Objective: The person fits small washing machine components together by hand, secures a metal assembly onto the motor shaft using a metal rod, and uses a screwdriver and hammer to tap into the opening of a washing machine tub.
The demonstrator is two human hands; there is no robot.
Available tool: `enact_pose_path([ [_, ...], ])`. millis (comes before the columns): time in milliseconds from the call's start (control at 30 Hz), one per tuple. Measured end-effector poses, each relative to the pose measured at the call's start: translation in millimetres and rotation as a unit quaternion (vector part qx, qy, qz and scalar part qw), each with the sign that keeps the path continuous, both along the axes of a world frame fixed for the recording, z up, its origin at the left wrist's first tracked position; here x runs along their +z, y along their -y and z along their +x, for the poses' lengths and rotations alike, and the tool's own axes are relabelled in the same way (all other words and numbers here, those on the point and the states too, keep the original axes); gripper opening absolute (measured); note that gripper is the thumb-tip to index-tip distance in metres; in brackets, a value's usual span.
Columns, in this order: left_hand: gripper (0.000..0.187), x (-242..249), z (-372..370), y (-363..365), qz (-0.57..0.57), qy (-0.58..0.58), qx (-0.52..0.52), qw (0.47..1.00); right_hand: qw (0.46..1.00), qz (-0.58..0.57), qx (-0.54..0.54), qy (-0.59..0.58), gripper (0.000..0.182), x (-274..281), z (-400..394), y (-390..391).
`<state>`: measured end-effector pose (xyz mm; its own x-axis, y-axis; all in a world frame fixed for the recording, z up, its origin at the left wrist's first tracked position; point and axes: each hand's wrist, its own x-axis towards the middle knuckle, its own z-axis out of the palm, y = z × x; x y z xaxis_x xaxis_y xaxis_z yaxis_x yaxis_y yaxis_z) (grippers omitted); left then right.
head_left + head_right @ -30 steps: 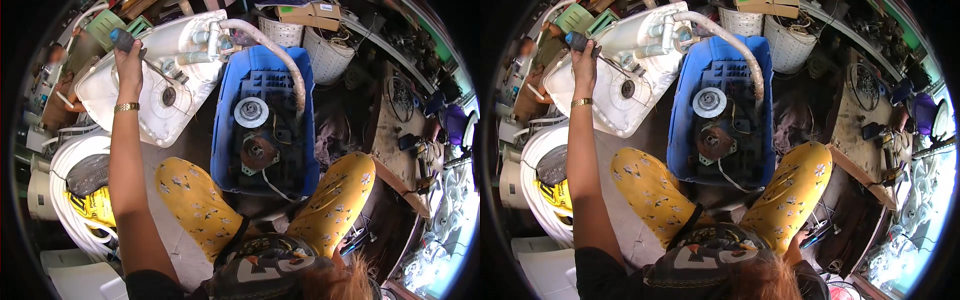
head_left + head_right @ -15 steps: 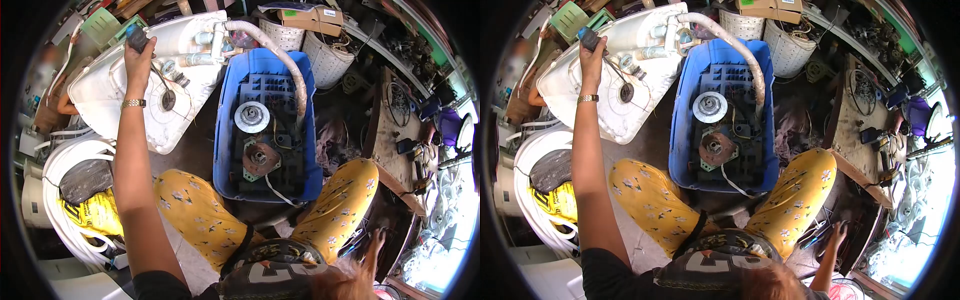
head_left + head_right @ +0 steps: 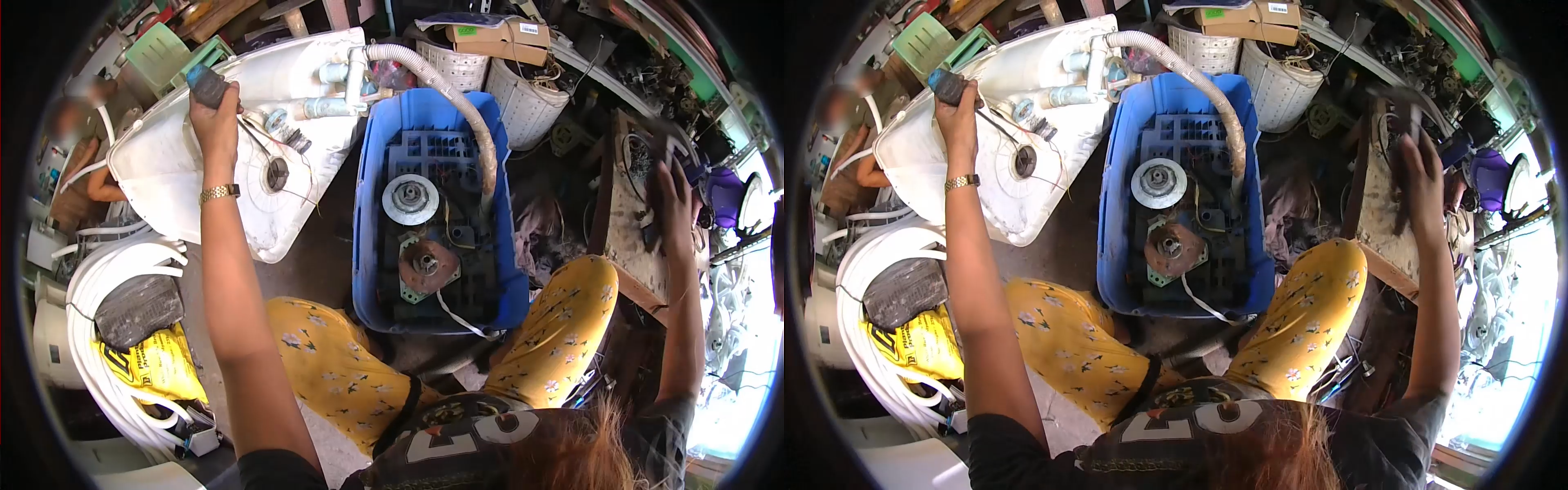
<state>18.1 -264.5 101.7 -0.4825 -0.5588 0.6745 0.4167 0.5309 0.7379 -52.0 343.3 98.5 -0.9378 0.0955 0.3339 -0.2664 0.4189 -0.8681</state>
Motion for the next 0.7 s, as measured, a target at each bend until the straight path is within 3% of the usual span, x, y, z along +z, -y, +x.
enact_pose_path([
  [167, 0.019, 1.5, -14.3, 8.2, -0.034, 0.030, -0.033, 0.998, 0.989, 0.023, 0.145, 0.028, 0.046, 28.5, -18.0, 122.2],
  [267, 0.020, 4.3, -30.0, 6.0, -0.047, 0.057, -0.060, 0.996, 0.972, 0.010, 0.232, -0.023, 0.037, 22.2, -27.6, 172.4],
  [333, 0.022, 0.9, -41.7, 12.4, -0.042, 0.057, -0.080, 0.994, 0.957, 0.060, 0.282, 0.034, 0.031, 23.5, -36.1, 190.0],
  [400, 0.025, 4.1, -46.9, 10.8, -0.044, 0.075, -0.075, 0.993, 0.951, 0.059, 0.303, -0.019, 0.031, 18.4, -43.0, 210.0],
  [700, 0.028, 8.5, -59.0, 13.3, -0.034, 0.103, -0.085, 0.990, 0.938, 0.040, 0.345, -0.007, 0.028, 18.9, -78.0, 257.5],
])
